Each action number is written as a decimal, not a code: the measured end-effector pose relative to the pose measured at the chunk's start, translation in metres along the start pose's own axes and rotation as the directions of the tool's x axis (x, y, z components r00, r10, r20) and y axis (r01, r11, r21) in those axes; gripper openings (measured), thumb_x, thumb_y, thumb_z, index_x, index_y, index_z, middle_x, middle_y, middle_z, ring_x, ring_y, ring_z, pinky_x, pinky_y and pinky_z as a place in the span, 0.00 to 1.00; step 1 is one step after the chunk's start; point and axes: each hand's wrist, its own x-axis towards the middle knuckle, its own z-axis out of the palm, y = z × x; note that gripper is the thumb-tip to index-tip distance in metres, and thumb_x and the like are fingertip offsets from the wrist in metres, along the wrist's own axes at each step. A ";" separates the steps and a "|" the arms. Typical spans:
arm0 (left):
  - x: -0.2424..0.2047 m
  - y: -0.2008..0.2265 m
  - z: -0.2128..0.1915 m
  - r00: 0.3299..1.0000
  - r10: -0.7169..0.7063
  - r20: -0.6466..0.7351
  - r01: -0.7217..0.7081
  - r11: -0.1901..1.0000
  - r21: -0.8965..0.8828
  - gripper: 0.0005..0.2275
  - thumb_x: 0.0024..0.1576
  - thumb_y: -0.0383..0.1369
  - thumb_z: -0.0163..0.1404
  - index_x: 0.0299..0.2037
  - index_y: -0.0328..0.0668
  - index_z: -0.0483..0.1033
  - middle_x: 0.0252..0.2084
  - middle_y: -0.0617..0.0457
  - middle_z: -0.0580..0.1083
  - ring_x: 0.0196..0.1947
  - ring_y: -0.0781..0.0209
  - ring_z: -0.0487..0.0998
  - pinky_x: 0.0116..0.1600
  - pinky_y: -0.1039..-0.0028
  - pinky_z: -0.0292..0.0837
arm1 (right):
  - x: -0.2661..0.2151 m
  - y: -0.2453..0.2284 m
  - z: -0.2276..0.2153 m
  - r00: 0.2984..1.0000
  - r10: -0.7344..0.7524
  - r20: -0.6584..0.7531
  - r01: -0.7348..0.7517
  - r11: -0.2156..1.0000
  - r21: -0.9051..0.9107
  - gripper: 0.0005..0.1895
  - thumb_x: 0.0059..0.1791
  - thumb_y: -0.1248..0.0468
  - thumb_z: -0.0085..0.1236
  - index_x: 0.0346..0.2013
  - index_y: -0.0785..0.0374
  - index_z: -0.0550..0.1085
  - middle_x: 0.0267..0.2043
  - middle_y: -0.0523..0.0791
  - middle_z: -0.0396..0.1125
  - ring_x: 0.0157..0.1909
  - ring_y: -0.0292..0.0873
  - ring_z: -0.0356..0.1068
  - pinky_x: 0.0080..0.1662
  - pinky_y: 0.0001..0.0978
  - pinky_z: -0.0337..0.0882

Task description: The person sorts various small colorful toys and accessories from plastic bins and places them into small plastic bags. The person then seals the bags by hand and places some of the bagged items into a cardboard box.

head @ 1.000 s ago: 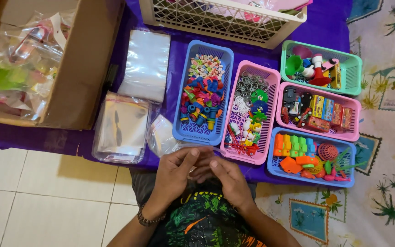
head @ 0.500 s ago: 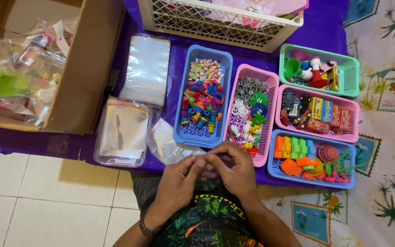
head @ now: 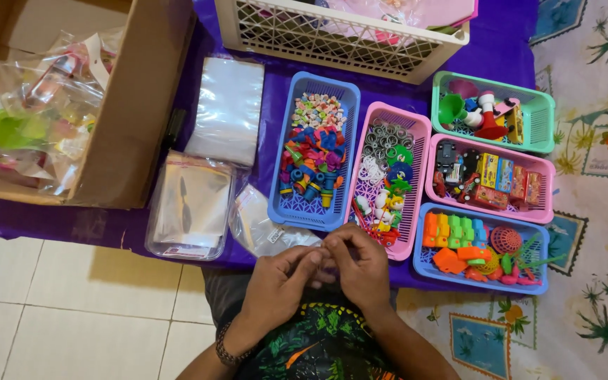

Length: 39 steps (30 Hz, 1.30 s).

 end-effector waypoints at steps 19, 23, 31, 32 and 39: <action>-0.003 -0.015 -0.005 0.965 0.258 -0.041 -0.225 0.902 0.368 0.14 0.62 0.41 0.47 0.49 0.49 0.83 0.26 0.55 0.85 0.30 0.67 0.90 0.28 0.81 0.79 | 0.006 -0.029 -0.009 0.916 -0.391 0.091 0.400 0.871 -0.283 0.01 0.50 0.70 0.61 0.34 0.64 0.76 0.38 0.48 0.72 0.42 0.46 0.71 0.47 0.37 0.69; -0.002 -0.010 -0.005 0.978 0.207 -0.019 -0.188 0.920 0.344 0.15 0.62 0.43 0.46 0.50 0.50 0.83 0.20 0.56 0.83 0.21 0.68 0.87 0.23 0.82 0.75 | 0.001 -0.025 -0.003 0.962 -0.273 -0.022 0.259 0.933 -0.249 0.02 0.49 0.71 0.60 0.32 0.63 0.75 0.35 0.46 0.72 0.40 0.43 0.71 0.46 0.33 0.68; 0.006 -0.005 -0.003 0.989 0.146 -0.035 -0.122 0.917 0.379 0.13 0.62 0.44 0.47 0.42 0.54 0.85 0.16 0.59 0.82 0.15 0.73 0.80 0.22 0.78 0.70 | 0.005 -0.012 -0.008 0.969 -0.184 -0.167 0.158 0.974 -0.162 0.02 0.51 0.71 0.55 0.34 0.63 0.73 0.35 0.46 0.68 0.38 0.43 0.69 0.42 0.32 0.72; 0.006 -0.003 -0.005 0.999 -0.001 -0.041 0.014 0.945 0.327 0.13 0.62 0.44 0.47 0.45 0.54 0.85 0.18 0.59 0.83 0.17 0.73 0.82 0.25 0.81 0.74 | 0.007 -0.009 -0.016 0.955 -0.136 -0.265 0.118 0.989 -0.083 0.02 0.53 0.72 0.52 0.37 0.64 0.72 0.38 0.47 0.68 0.42 0.44 0.70 0.45 0.32 0.76; 0.009 -0.007 -0.030 0.949 -0.229 -0.217 0.233 0.972 -0.006 0.20 0.57 0.45 0.48 0.52 0.42 0.83 0.41 0.50 0.88 0.29 0.61 0.89 0.35 0.79 0.84 | -0.009 -0.012 -0.062 0.889 -0.309 -0.338 0.291 0.951 -0.103 0.03 0.52 0.72 0.60 0.39 0.64 0.74 0.36 0.46 0.69 0.36 0.39 0.68 0.35 0.22 0.75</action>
